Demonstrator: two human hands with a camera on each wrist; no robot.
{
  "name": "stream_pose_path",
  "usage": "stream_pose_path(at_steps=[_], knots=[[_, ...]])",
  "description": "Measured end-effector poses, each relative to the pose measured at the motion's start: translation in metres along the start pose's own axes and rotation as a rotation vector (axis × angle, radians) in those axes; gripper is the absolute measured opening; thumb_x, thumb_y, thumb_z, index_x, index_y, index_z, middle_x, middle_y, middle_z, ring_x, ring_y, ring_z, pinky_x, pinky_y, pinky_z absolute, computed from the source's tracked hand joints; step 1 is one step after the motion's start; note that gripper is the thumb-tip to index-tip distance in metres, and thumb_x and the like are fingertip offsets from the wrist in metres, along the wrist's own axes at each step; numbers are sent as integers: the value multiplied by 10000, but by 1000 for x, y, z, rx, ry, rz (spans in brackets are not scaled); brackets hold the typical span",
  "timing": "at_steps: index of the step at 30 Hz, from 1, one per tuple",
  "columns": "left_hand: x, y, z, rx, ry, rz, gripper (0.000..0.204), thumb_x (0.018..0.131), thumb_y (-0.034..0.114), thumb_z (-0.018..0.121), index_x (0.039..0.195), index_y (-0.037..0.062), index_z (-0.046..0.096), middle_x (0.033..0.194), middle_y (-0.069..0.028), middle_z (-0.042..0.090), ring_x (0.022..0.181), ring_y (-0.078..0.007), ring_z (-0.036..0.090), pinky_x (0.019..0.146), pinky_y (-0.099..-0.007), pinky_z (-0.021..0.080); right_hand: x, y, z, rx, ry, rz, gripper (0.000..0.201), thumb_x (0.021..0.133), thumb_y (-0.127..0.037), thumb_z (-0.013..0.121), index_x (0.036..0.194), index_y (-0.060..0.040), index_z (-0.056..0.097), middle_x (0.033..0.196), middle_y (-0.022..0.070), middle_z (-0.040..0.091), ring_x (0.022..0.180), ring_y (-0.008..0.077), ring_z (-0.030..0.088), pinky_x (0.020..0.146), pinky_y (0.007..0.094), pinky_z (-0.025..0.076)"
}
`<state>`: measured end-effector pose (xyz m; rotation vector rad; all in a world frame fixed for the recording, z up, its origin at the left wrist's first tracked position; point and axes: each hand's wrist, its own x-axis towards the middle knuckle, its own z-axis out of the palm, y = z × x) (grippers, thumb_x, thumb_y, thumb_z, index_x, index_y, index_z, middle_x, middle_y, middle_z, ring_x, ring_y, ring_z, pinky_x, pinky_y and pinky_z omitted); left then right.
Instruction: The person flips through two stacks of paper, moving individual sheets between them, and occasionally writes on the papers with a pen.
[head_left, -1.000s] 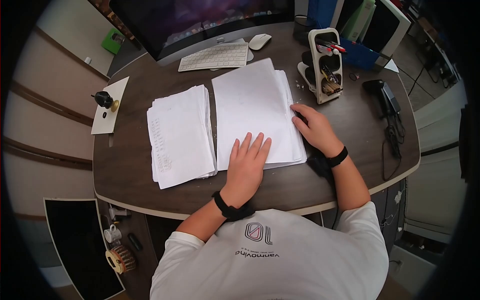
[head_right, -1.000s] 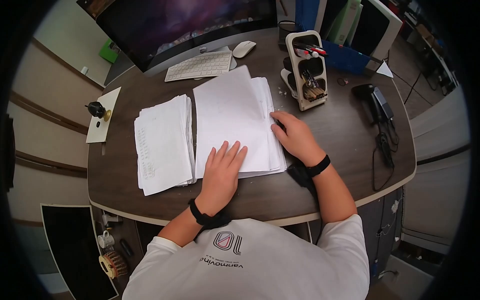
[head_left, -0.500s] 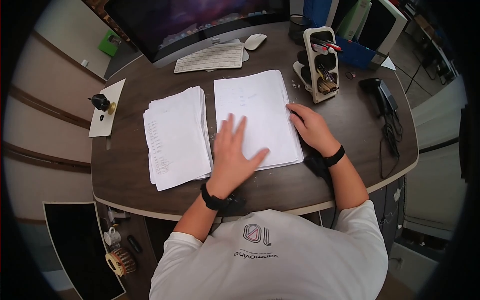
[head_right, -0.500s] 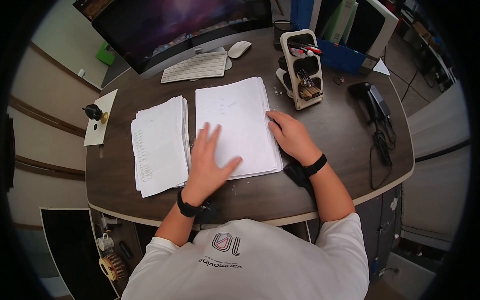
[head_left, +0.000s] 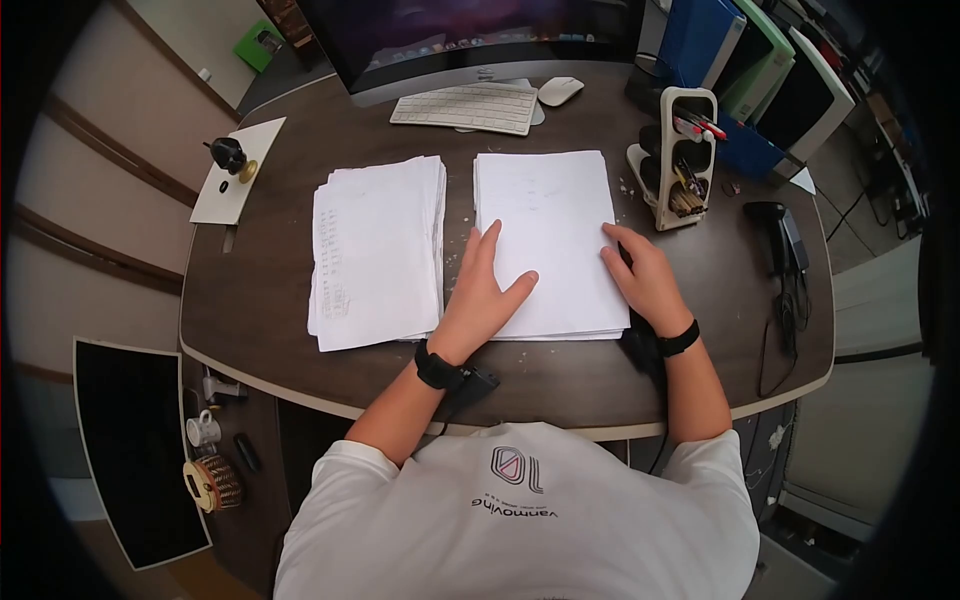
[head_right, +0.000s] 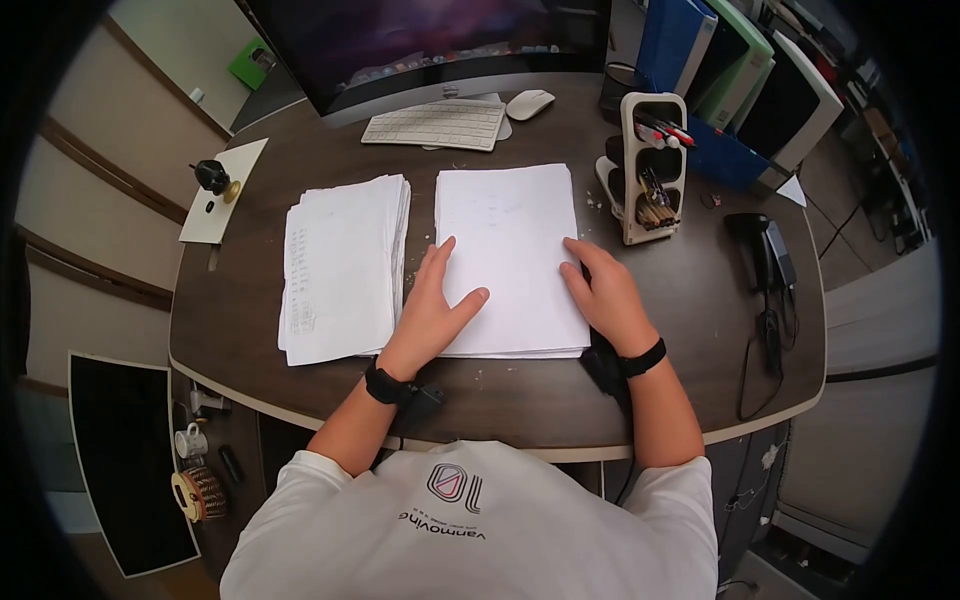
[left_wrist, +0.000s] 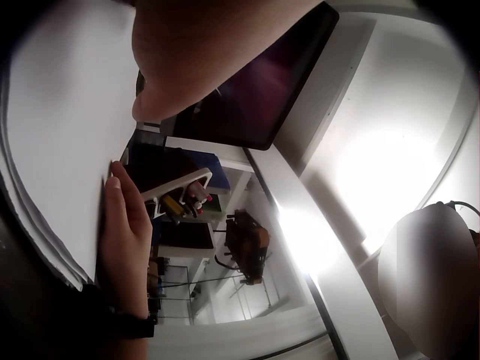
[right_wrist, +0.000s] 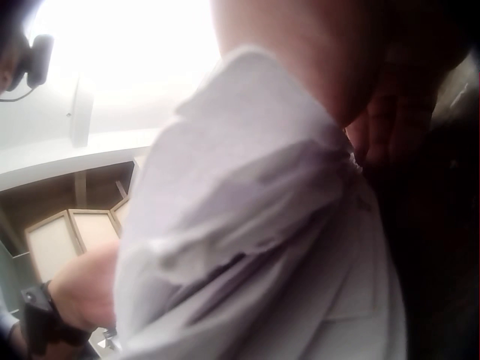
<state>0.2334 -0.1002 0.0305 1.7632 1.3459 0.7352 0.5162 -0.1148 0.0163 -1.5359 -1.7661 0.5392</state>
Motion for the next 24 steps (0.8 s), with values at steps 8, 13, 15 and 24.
stream_pose_path(at_steps=[8,13,15,24], knots=[[-25,14,-29,30,107,253,692,929,204,796,1550,42,538,1656,-292,410,1528,-452,430,1233,-474,386,-1,3,5,-9,24,23,436,979,-187,748,1364,5,677,1293,219,724,964,315,717,858,370,566],[-62,-10,-92,326,48,425,732,829,208,880,1500,86,614,1660,-188,449,1523,-441,441,1238,-508,387,0,7,7,61,17,43,443,976,-163,753,1379,1,670,1215,179,730,768,210,624,744,327,534],[-82,-19,-112,658,113,180,802,787,284,923,1503,99,614,1638,-200,476,1557,-424,392,1264,-560,323,0,5,6,52,19,43,439,978,-159,750,1378,2,670,1234,177,727,777,214,633,751,330,538],[-115,-61,-160,349,71,-26,470,930,190,802,1364,40,704,1536,-210,604,1452,-400,538,1185,-414,450,2,5,2,22,3,59,438,975,-168,758,1377,-13,679,1279,178,732,763,206,641,739,327,544]])
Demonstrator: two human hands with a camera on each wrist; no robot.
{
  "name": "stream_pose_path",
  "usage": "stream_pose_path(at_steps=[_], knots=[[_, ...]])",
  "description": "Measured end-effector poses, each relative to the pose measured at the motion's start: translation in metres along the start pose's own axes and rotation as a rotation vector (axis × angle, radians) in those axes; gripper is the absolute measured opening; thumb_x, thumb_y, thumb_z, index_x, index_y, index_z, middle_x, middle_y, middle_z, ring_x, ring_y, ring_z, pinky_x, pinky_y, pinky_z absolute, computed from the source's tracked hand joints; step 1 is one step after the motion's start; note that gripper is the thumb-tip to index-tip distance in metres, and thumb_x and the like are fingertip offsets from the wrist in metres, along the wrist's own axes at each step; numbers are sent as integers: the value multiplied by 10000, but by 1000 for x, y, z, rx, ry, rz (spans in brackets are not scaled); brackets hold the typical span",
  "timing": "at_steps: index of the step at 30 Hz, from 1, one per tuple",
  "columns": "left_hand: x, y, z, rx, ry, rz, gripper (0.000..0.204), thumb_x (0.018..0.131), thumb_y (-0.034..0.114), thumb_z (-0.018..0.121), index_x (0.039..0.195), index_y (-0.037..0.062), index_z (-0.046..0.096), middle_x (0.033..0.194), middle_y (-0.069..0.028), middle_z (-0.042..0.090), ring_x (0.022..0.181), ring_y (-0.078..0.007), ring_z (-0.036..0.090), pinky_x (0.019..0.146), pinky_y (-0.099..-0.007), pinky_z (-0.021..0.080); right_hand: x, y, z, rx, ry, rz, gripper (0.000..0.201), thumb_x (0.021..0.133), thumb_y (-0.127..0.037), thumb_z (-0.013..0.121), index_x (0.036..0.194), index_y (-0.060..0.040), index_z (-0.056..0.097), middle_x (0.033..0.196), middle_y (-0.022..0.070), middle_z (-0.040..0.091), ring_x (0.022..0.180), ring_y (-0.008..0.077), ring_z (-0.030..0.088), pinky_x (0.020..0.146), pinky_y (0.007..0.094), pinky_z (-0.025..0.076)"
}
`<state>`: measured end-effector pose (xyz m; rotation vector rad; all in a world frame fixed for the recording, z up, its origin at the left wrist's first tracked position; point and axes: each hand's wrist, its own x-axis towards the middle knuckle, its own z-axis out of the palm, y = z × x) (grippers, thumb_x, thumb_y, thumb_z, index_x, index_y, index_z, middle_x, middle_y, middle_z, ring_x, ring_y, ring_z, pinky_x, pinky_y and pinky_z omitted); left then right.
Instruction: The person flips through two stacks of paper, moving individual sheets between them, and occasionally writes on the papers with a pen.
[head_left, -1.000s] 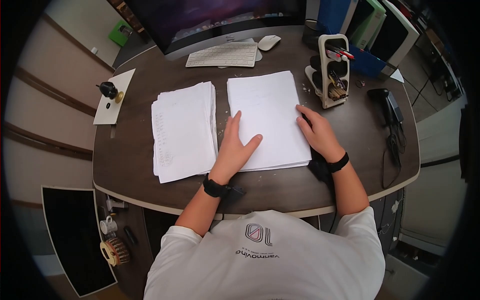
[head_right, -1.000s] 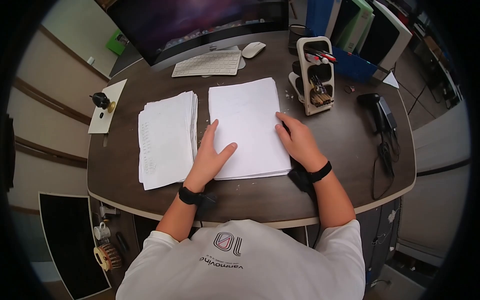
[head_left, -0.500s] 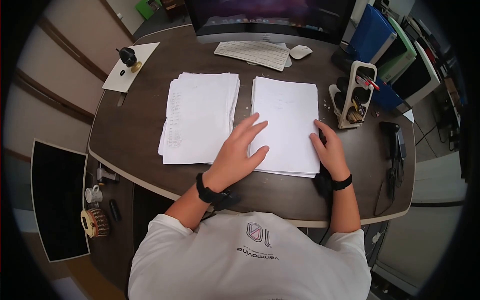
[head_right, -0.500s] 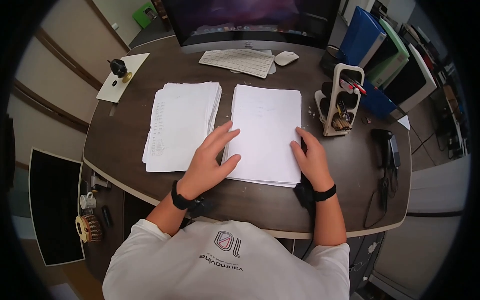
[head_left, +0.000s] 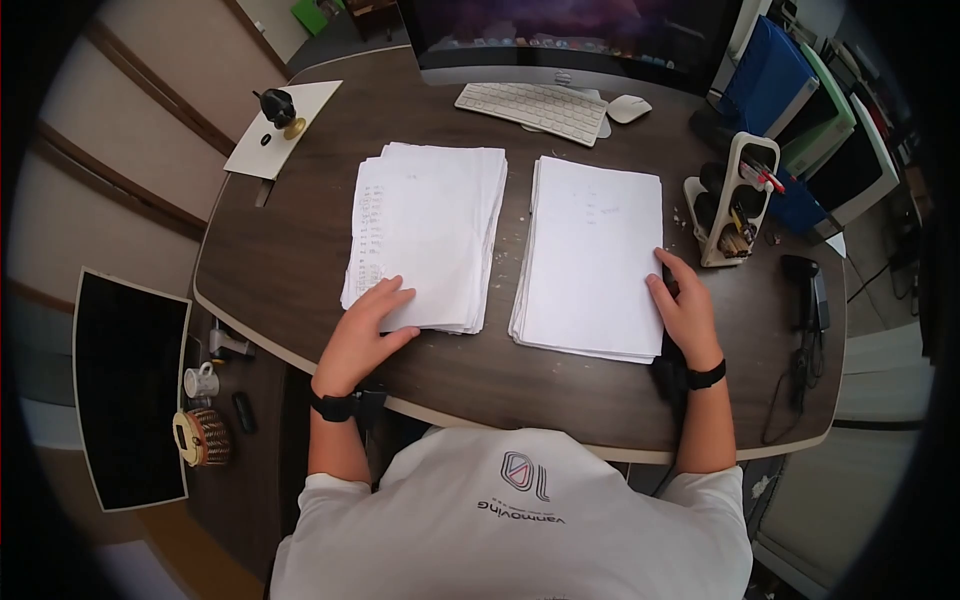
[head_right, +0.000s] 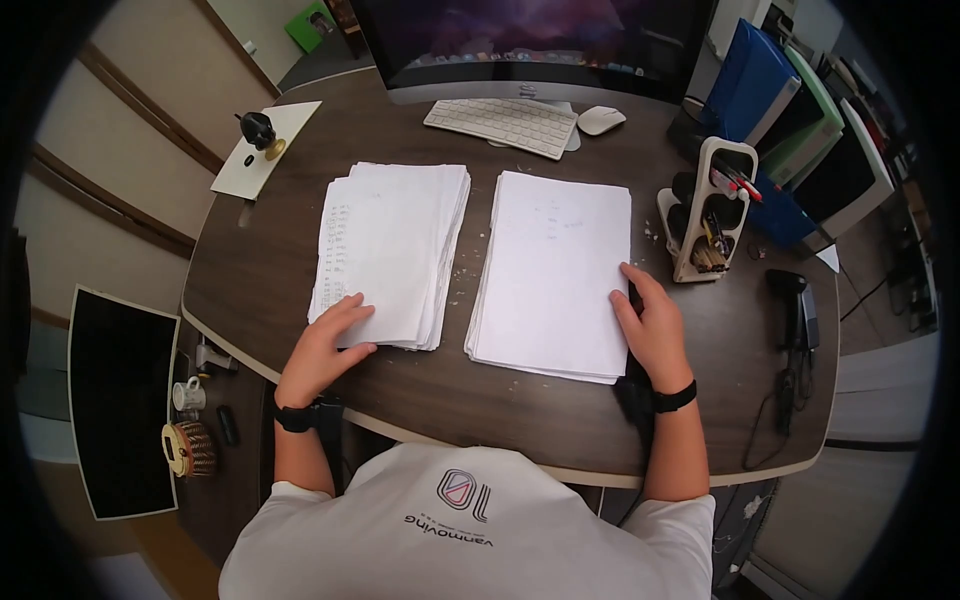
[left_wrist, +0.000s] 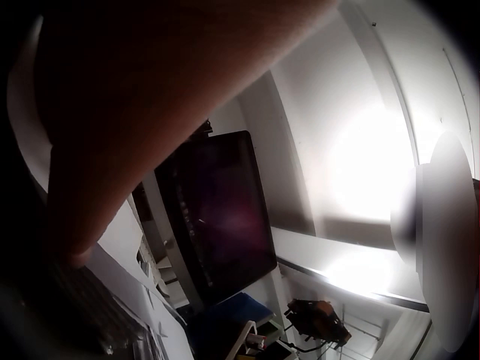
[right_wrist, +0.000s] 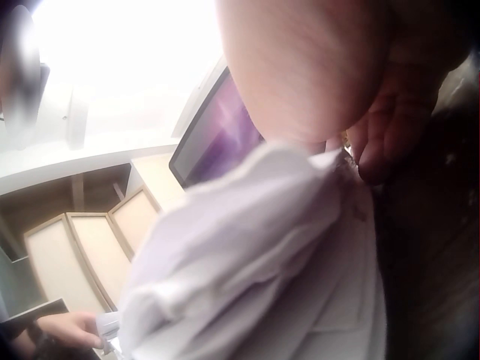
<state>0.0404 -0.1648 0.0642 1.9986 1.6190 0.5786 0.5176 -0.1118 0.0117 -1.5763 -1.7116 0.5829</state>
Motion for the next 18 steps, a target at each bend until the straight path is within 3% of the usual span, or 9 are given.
stream_pose_path(at_steps=[4,7,8,10,11,14,15,17,18], knots=[[4,-9,-5,-178,-8,-125,402,995,174,720,1361,10,693,1498,-228,632,1410,-397,582,1149,-408,481,-1,0,0,-11,-10,17,446,977,-180,760,1383,-15,678,1271,172,737,753,201,633,734,325,543],[6,-11,-5,-144,79,-152,325,1023,161,675,1288,-23,716,1191,-260,757,1071,-359,767,925,-365,569,0,1,0,-9,3,-15,449,975,-178,764,1384,-14,678,1267,169,739,753,196,627,732,324,542],[6,-10,-4,-144,79,-151,325,1023,161,675,1288,-23,716,1191,-260,757,1071,-359,767,925,-365,569,0,1,0,-9,4,-15,449,975,-178,764,1384,-14,678,1267,169,739,753,196,627,732,324,542],[6,-9,-1,-130,182,-145,264,1008,158,703,1166,-49,744,983,-219,766,833,-273,744,774,-341,554,-1,-1,-1,11,-4,-4,451,971,-177,771,1382,-14,680,1265,168,739,765,193,629,737,321,543],[6,-11,1,-132,178,-141,264,1008,158,703,1166,-49,744,983,-219,766,833,-273,744,774,-341,554,-1,-2,-1,7,0,0,451,971,-177,771,1382,-14,680,1265,168,739,765,193,629,737,321,543],[7,-16,7,-140,422,-174,214,965,125,772,970,-77,701,804,-121,667,710,-168,586,694,-291,501,-2,-3,-1,-12,10,14,451,967,-175,777,1379,-16,683,1262,167,739,777,192,633,743,320,546],[8,-16,10,-142,416,-170,214,965,125,772,970,-77,701,804,-121,667,710,-168,586,694,-291,501,-2,0,0,-9,19,-10,450,974,-182,773,1386,-27,683,1237,148,742,767,176,612,737,313,535],[11,-16,16,-238,678,-148,201,960,105,782,966,-82,708,843,-91,696,709,-156,577,687,-289,494,-2,1,1,-12,36,-26,448,980,-189,769,1393,-38,683,1211,129,744,757,161,591,730,307,525],[12,-15,19,-244,667,-142,201,960,105,782,966,-82,708,843,-91,696,709,-156,577,687,-289,494,-2,0,1,-23,35,-36,448,975,-191,769,1385,-31,684,1241,144,741,773,183,619,748,317,540]])
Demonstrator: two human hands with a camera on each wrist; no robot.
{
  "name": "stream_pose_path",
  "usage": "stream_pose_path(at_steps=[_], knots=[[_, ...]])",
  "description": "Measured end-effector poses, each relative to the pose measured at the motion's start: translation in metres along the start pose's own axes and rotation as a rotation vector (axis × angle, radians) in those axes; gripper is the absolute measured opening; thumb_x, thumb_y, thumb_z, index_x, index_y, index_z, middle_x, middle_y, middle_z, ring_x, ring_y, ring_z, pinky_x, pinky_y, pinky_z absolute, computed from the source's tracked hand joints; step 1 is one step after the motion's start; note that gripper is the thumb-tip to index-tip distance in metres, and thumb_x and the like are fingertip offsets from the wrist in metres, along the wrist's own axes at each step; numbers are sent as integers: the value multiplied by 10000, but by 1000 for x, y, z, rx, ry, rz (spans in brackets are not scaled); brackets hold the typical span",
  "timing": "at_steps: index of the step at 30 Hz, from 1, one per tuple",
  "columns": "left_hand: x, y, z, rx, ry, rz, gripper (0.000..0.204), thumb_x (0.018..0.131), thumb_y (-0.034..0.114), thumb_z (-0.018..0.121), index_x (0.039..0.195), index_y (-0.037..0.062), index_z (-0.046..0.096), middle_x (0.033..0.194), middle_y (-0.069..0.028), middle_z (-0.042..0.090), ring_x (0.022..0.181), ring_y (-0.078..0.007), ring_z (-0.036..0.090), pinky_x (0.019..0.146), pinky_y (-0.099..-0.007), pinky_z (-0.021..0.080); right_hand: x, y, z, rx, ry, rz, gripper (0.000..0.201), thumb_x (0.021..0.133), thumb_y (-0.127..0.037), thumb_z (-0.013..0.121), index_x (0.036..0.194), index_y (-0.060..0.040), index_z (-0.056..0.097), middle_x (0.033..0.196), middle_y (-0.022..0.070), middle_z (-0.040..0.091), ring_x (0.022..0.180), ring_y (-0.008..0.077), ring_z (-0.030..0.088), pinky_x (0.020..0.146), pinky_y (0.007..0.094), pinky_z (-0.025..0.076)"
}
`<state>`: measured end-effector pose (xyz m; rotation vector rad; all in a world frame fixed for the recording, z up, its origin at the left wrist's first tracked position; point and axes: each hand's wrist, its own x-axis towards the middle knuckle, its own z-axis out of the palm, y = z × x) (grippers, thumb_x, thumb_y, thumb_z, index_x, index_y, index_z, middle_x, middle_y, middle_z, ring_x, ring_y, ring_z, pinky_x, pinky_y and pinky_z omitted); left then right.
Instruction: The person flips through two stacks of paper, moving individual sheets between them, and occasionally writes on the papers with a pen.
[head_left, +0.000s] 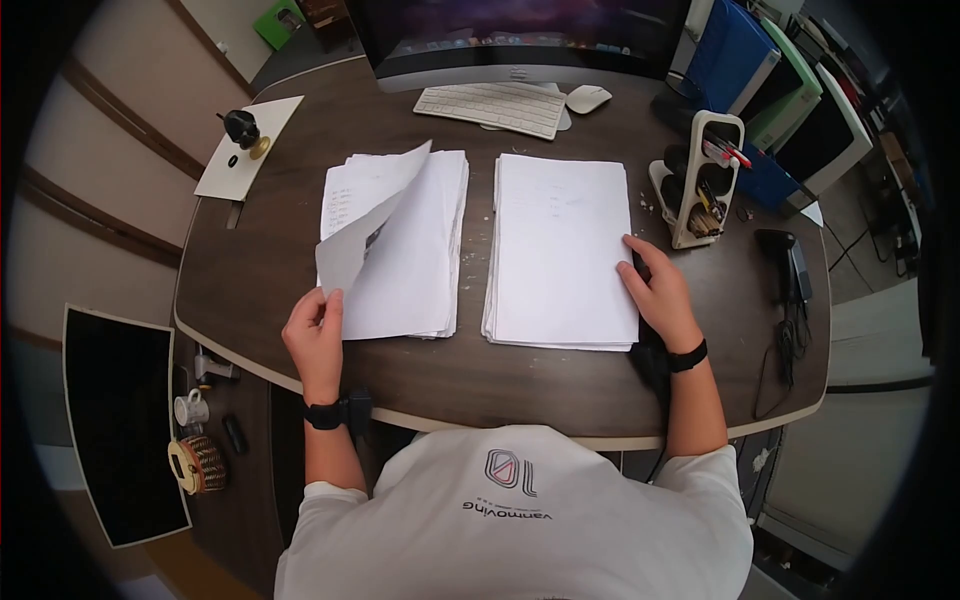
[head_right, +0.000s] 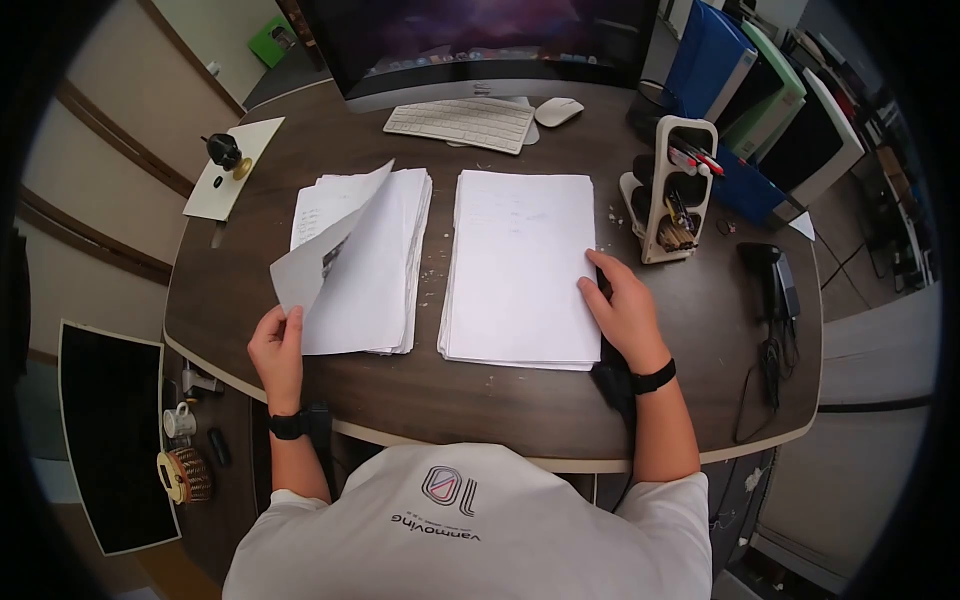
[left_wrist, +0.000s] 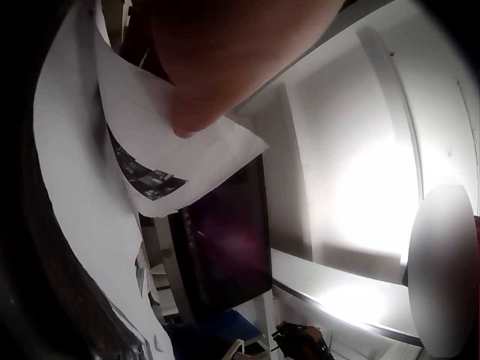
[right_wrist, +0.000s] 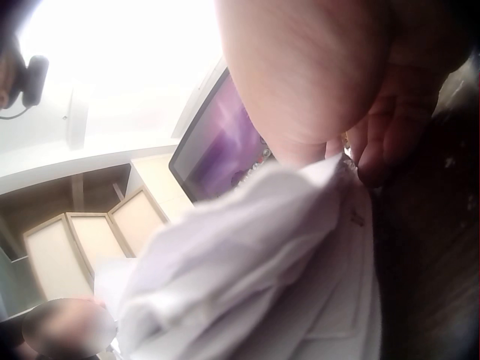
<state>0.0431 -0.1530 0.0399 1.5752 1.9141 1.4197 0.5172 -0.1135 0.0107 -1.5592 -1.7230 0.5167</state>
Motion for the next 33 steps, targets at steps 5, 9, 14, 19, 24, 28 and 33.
stream_pose_path(at_steps=[5,9,14,19,24,28,33], knots=[[-15,62,20,114,-115,415,422,932,-117,625,1316,11,743,1354,-187,731,1287,-361,691,1087,-435,538,1,-5,-4,-8,-36,39,445,976,-210,755,1375,-25,685,1279,167,736,811,232,674,783,338,563],[-33,106,65,157,-314,729,504,867,-111,626,1327,53,749,1378,-161,720,1318,-375,664,1086,-450,536,1,-7,-5,-10,-41,36,439,979,-216,750,1369,-24,686,1285,172,736,813,243,681,782,343,566],[-60,132,124,134,-473,831,485,863,-54,661,1329,60,730,1394,-129,707,1331,-372,641,1076,-475,538,1,-6,-6,35,-65,83,441,974,-198,750,1370,-19,677,1280,176,741,842,251,699,799,346,571],[-77,125,154,178,-621,874,442,917,41,640,1356,64,693,1418,-110,687,1387,-365,591,1126,-521,487,2,-2,-2,237,-74,22,431,960,-157,739,1359,-8,668,1246,186,747,1010,308,742,879,363,577],[-85,120,156,193,-650,847,436,921,42,637,1353,66,692,1414,-108,688,1377,-362,597,1133,-522,475,2,5,1,153,-51,26,419,957,-130,719,1353,-3,664,1263,212,733,1098,374,727,930,392,574],[-86,118,153,216,-648,835,434,917,43,648,1349,67,694,1405,-105,691,1370,-360,599,1141,-519,466,2,5,0,136,-64,33,404,971,-122,696,1355,0,662,1280,221,726,1124,388,718,947,395,570],[-87,114,153,200,-660,825,431,912,47,673,1342,73,697,1393,-105,693,1361,-357,601,1145,-510,461,2,10,0,-17,-40,-52,387,1010,-87,634,1384,14,639,1299,232,719,1151,406,710,986,416,560]])
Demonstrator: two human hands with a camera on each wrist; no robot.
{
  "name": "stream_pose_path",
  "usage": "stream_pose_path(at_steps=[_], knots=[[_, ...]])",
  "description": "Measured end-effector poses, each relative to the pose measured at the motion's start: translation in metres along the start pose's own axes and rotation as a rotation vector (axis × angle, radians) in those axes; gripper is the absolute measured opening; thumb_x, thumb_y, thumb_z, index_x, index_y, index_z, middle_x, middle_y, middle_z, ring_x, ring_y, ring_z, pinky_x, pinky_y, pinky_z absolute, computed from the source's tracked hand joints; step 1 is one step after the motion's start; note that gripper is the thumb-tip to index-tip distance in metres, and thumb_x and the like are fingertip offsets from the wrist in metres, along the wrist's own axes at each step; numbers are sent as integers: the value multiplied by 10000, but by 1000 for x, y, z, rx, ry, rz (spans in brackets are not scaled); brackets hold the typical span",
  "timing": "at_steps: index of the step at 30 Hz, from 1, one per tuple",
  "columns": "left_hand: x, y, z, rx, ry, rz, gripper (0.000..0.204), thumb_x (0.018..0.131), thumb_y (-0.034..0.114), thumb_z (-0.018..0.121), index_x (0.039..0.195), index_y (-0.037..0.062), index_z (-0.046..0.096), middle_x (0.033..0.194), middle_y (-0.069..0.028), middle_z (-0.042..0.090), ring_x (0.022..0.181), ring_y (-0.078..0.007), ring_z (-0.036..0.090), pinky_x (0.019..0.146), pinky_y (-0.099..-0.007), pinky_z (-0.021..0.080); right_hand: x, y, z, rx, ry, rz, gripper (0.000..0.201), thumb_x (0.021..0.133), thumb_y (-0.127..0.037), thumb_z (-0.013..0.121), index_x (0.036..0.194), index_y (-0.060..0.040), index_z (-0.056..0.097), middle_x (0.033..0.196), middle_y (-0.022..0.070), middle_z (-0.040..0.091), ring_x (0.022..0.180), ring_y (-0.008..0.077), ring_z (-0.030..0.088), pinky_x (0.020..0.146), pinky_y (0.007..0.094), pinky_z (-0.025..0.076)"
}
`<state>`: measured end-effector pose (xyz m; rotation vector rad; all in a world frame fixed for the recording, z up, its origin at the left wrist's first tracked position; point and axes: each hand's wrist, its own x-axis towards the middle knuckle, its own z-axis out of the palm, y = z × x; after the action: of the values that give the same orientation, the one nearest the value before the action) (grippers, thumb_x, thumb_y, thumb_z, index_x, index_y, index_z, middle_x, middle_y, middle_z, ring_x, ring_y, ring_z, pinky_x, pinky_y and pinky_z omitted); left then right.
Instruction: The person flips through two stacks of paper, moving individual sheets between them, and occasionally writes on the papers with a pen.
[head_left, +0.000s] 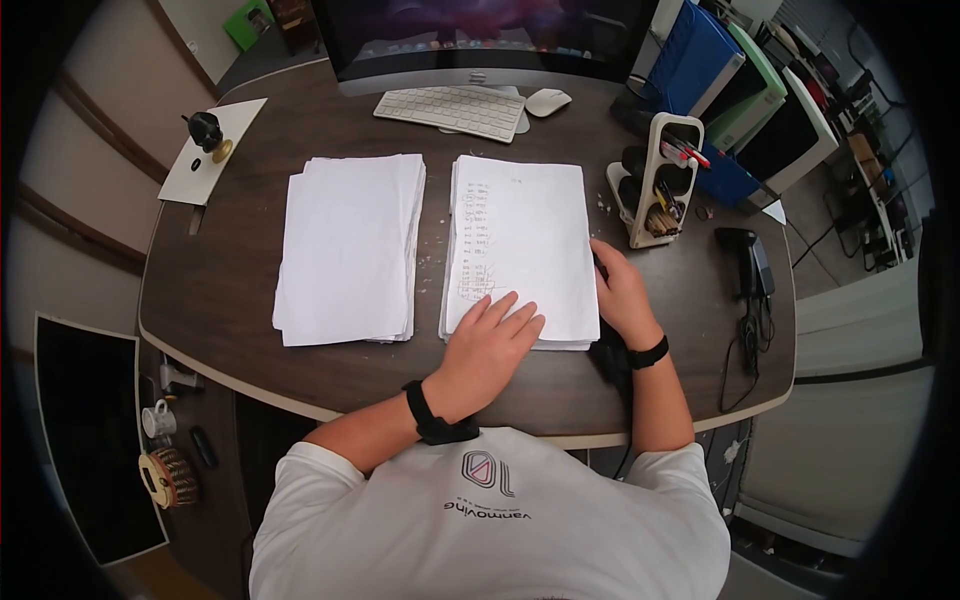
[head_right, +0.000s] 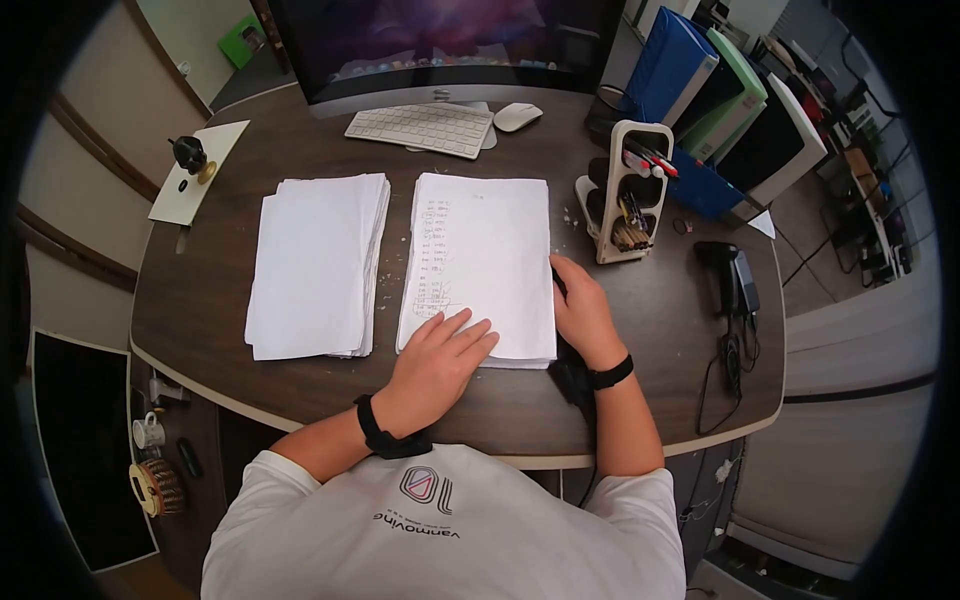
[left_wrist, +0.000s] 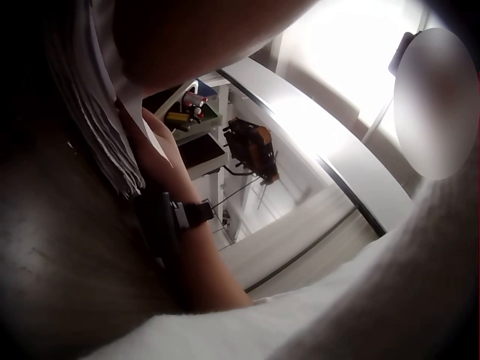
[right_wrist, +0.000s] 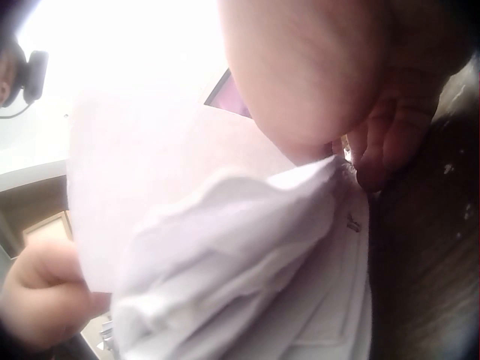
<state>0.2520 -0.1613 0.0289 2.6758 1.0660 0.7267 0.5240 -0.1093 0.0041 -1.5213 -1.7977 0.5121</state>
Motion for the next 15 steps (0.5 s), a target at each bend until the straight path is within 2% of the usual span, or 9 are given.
stream_pose_path(at_steps=[1,3,6,10,12,13,15], knots=[[-1,0,1,-13,-2,0,431,908,50,684,1338,75,698,1388,-105,693,1356,-356,601,1146,-508,459,0,-2,0,-1,-3,-2,387,1010,-87,634,1384,14,639,1299,232,719,1151,406,710,986,416,560],[-3,-3,3,-18,-12,-1,431,904,61,697,1334,75,699,1391,-106,688,1354,-353,602,1146,-506,459,1,-8,-1,99,-8,132,383,1060,-104,594,1425,9,615,1309,247,718,1160,395,715,1002,412,555],[-6,-5,4,-44,-32,-12,432,895,81,719,1327,75,700,1397,-111,679,1352,-345,603,1144,-508,461,1,-10,0,174,46,123,384,1103,-138,558,1460,0,597,1303,264,721,1160,372,726,1000,400,553],[-6,-7,1,-119,-33,2,418,914,111,728,1329,71,695,1407,-120,666,1352,-331,610,1145,-522,468,1,-9,0,178,32,155,409,1105,-185,589,1474,-9,595,1306,275,720,1164,345,734,989,385,555],[-7,-9,-8,-160,-11,-2,401,923,108,728,1321,68,702,1403,-122,670,1354,-333,613,1151,-528,465,0,0,3,137,20,112,475,1067,-224,663,1488,-16,590,1252,248,738,990,293,748,886,370,572],[-8,-11,-15,-201,8,-4,385,932,105,729,1314,66,708,1399,-125,674,1355,-334,615,1157,-533,462,0,-4,0,136,19,112,475,1067,-224,663,1488,-16,590,1252,248,738,990,293,748,886,370,572],[-12,-21,-38,-188,57,-12,378,930,99,735,1306,64,718,1396,-130,679,1359,-334,616,1164,-536,457,1,-17,-7,55,-45,194,546,1018,-256,733,1490,-21,592,1168,214,748,797,229,680,770,356,560]])
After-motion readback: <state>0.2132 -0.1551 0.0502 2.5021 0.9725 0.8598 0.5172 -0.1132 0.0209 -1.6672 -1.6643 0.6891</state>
